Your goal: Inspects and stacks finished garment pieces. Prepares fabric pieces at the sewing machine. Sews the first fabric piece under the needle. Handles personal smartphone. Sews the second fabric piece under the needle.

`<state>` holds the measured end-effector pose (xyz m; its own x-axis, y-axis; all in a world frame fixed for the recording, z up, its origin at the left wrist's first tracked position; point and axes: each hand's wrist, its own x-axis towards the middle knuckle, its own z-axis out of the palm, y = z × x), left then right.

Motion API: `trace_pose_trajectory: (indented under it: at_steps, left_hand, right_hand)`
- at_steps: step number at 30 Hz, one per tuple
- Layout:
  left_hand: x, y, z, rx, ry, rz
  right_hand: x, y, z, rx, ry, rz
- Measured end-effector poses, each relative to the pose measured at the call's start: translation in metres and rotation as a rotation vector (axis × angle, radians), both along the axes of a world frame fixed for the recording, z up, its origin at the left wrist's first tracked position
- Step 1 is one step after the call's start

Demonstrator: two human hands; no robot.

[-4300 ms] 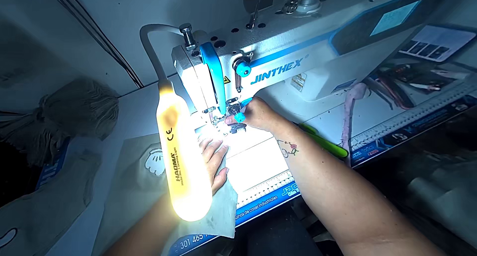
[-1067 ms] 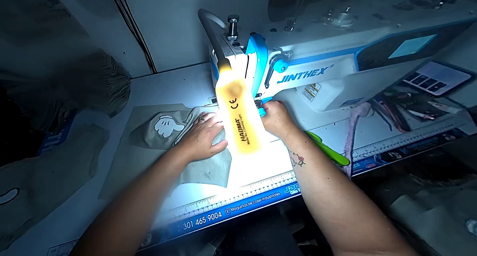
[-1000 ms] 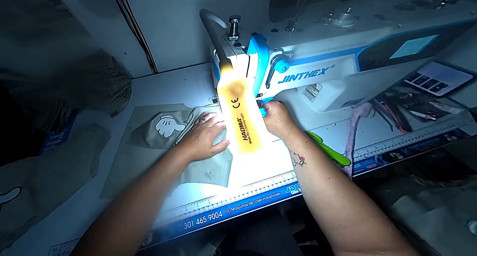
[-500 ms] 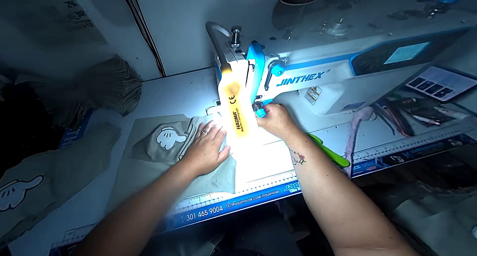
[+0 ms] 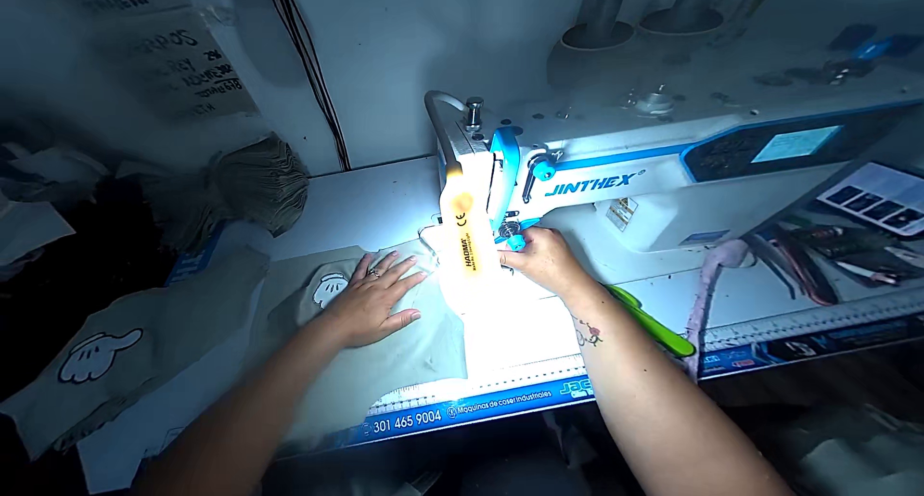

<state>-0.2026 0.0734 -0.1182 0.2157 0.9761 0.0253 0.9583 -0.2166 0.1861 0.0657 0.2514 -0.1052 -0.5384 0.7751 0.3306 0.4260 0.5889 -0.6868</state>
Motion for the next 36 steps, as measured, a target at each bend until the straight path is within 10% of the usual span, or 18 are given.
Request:
trace_pose_trajectory:
  at_steps: [12,18,26,36]
  left_hand:
    - [0.018,-0.001,0.007,-0.013,-0.002,0.372]
    - [-0.003,-0.034,0.031,0.524,-0.089,0.423]
    - [-0.125,-0.151,0.052,-0.025,-0.036,0.841]
    - [-0.135,-0.167,0.062,0.030,-0.125,0.799]
  right_hand:
    - [-0.004,-0.015,0.005,0.044,0.024,-0.020]
    - [-0.004,-0.012,-0.002,0.049,0.028,-0.042]
    - [-0.008,0.002,-0.017,-0.012,-0.032,-0.079]
    - [0.009,-0.031,0.019,0.018,-0.308,-0.062]
